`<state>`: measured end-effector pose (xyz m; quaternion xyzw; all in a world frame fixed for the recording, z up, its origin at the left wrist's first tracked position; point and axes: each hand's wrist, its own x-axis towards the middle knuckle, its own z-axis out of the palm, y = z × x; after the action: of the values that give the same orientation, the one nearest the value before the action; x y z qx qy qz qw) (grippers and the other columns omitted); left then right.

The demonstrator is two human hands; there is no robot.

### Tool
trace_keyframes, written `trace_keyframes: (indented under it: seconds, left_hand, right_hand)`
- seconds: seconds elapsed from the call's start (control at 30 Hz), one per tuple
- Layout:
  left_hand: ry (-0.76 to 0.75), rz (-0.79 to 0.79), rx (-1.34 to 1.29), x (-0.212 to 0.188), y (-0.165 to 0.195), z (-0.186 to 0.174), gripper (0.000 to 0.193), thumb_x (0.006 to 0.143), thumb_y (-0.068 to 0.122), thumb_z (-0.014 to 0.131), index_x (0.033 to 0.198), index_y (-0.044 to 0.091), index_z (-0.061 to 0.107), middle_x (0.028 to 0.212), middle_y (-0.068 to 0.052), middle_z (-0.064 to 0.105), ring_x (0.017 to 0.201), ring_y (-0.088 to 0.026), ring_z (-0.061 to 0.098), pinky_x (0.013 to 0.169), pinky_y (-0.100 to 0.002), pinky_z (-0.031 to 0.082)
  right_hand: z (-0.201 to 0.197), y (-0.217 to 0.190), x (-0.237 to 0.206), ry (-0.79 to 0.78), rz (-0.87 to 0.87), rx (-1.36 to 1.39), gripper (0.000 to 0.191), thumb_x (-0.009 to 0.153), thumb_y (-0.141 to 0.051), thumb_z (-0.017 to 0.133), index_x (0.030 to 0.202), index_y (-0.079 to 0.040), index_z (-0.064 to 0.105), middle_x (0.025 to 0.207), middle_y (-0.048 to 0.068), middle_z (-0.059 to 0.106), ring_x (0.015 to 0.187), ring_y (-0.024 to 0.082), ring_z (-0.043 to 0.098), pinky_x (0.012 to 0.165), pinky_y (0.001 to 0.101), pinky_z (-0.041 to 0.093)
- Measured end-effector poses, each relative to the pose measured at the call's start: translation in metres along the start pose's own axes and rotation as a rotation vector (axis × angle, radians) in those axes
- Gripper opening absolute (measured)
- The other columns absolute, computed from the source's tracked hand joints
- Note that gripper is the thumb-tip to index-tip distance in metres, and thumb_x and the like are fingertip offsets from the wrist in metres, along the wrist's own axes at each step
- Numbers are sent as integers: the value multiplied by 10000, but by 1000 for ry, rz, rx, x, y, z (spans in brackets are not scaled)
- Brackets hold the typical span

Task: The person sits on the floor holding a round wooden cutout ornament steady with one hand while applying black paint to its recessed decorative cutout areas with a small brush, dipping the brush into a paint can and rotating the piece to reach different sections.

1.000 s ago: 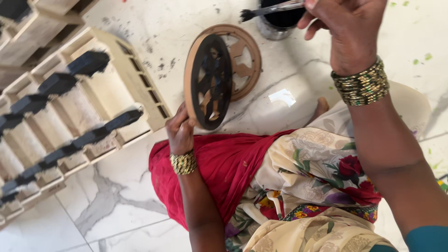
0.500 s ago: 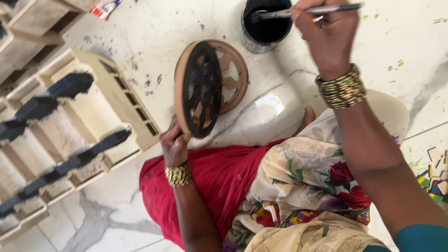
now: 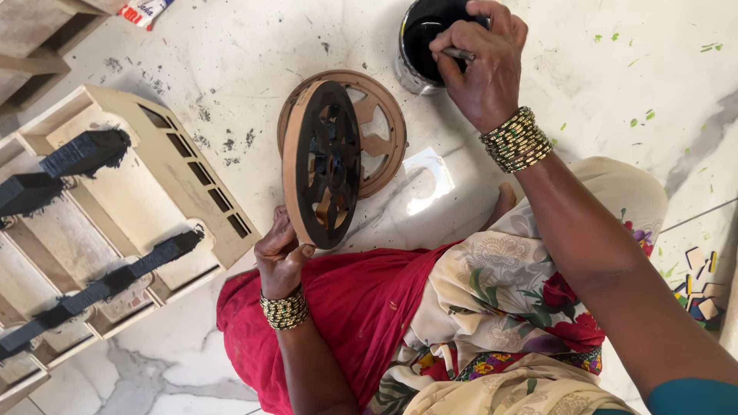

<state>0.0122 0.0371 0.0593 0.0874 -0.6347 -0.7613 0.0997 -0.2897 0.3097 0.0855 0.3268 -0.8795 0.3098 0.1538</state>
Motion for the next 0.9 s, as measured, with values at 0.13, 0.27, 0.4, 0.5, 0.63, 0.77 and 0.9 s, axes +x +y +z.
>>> trace_keyframes:
  seconds: [0.13,0.27,0.4,0.5,0.63,0.77,0.9]
  left_hand:
    - [-5,-5,-42,1,1,1,529,808,92,786,1318,-1,681,1333,-95,682,1313,-244,530,1158,-410,422]
    - [19,15,6,3,1,0,504,806,58,759,1302,-1,694,1344,-107,684,1311,-244,542,1179,-423,425]
    - [57,10,-14,5,2,0,528,789,26,729,1313,-14,675,1341,-112,679,1300,-236,538,1178,-411,423]
    - [69,-18,-34,7,2,1,517,783,21,708,1298,-22,679,1302,-113,681,1278,-223,545,1080,-393,486]
    - [87,-22,-3,8,4,2,520,769,6,655,1286,-37,688,1279,-120,686,1234,-213,567,1044,-367,526]
    - [90,-30,4,8,6,1,545,732,-12,592,1263,-63,707,1261,-130,689,1218,-217,566,1092,-366,490]
    - [60,-1,15,10,7,2,486,738,-16,615,1213,-56,711,1307,-136,662,1272,-232,550,1114,-372,451]
  right_hand:
    - [-5,0,1,-53,109,-25,138,882,-33,805,905,-149,733,940,-45,730,1190,230,571,1021,472,330]
    - [-25,5,2,46,241,177,114,953,-16,788,992,-104,726,953,-3,751,968,179,705,859,392,511]
    - [-45,12,2,163,357,511,43,1084,1,735,1090,-5,694,978,96,756,837,182,760,687,288,635]
    - [-56,13,2,195,507,833,57,1072,-20,679,1115,7,652,1023,113,747,892,191,800,717,279,680]
    - [-64,7,-2,230,561,859,71,1074,-18,692,1130,24,682,1028,126,754,909,227,801,756,309,690]
    - [-70,4,-6,244,639,1005,65,1068,-12,699,1112,21,665,1033,147,747,919,254,792,804,341,699]
    - [-77,12,-5,256,864,1358,57,1017,-28,665,1057,13,662,977,185,743,906,316,796,816,403,703]
